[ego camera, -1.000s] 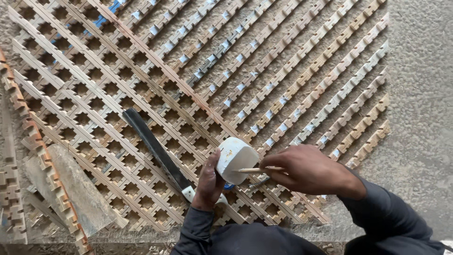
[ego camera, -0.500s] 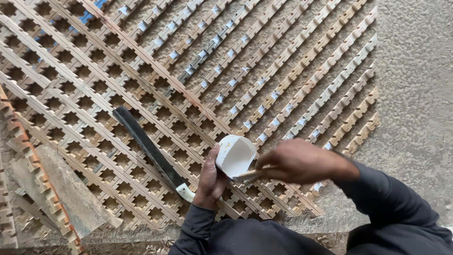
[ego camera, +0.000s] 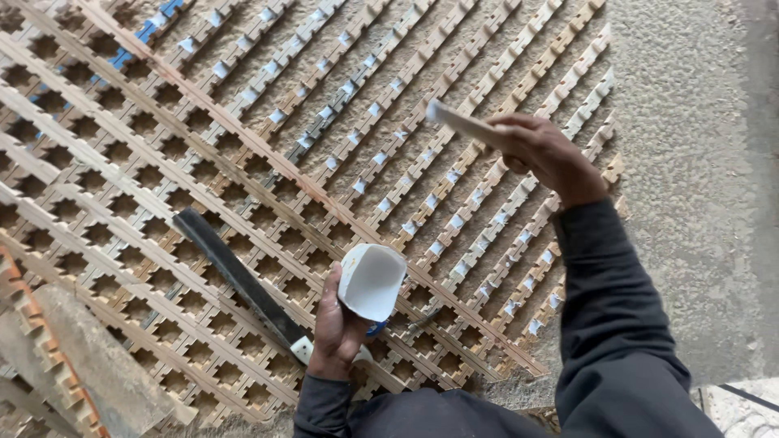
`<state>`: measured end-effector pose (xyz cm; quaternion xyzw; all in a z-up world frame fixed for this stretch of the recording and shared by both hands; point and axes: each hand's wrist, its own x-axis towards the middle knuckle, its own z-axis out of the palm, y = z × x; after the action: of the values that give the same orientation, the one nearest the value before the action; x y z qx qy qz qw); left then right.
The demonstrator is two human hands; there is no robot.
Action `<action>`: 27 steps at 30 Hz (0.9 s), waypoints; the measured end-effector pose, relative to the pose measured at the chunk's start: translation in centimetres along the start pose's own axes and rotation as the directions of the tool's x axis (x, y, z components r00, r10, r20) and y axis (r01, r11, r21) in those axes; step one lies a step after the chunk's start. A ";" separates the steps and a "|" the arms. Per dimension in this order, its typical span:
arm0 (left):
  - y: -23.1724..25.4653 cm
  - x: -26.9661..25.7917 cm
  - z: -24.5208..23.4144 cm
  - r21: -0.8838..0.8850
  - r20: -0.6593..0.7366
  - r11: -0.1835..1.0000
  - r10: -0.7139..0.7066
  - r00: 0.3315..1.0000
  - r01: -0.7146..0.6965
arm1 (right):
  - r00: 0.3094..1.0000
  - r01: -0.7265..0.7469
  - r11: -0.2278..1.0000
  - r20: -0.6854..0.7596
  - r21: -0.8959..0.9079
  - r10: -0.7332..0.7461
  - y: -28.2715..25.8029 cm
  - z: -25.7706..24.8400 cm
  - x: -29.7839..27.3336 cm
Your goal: The person applies a white adhesive to the joints of a large wooden lattice structure using a small brush. They repeatedly dip the brush into a white container and carefully coat the intersections of the wooden pieces.
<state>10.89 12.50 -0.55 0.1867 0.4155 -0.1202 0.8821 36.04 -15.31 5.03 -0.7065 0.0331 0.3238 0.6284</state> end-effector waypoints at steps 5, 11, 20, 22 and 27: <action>-1.6 1.9 -2.4 -0.073 0.056 0.997 0.007 0.998 -0.003 | 0.991 -0.015 0.984 -0.136 -0.179 -0.010 4.1 -1.0 5.6; -1.9 2.2 -2.6 -0.052 0.005 0.999 0.000 1.000 0.000 | 0.963 0.081 0.859 -0.183 -0.506 -0.198 7.6 0.7 8.5; -2.2 2.5 -2.8 -0.077 0.016 0.997 -0.010 1.000 0.011 | 0.866 0.223 0.607 -0.131 -0.763 -0.483 13.0 3.2 8.5; -2.2 2.3 -2.7 -0.078 0.018 0.997 -0.013 1.000 0.014 | 0.927 0.149 0.770 -0.183 -0.620 -0.327 11.4 4.3 6.5; -0.2 -0.6 1.2 -0.026 -0.043 0.998 0.052 0.998 -0.053 | 0.960 0.263 0.930 -0.022 -0.256 -0.278 7.5 4.8 -0.8</action>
<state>11.28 11.82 0.60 0.1879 0.4308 -0.0872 0.8784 30.00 -12.83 -1.10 -0.7870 -0.0874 0.2153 0.5715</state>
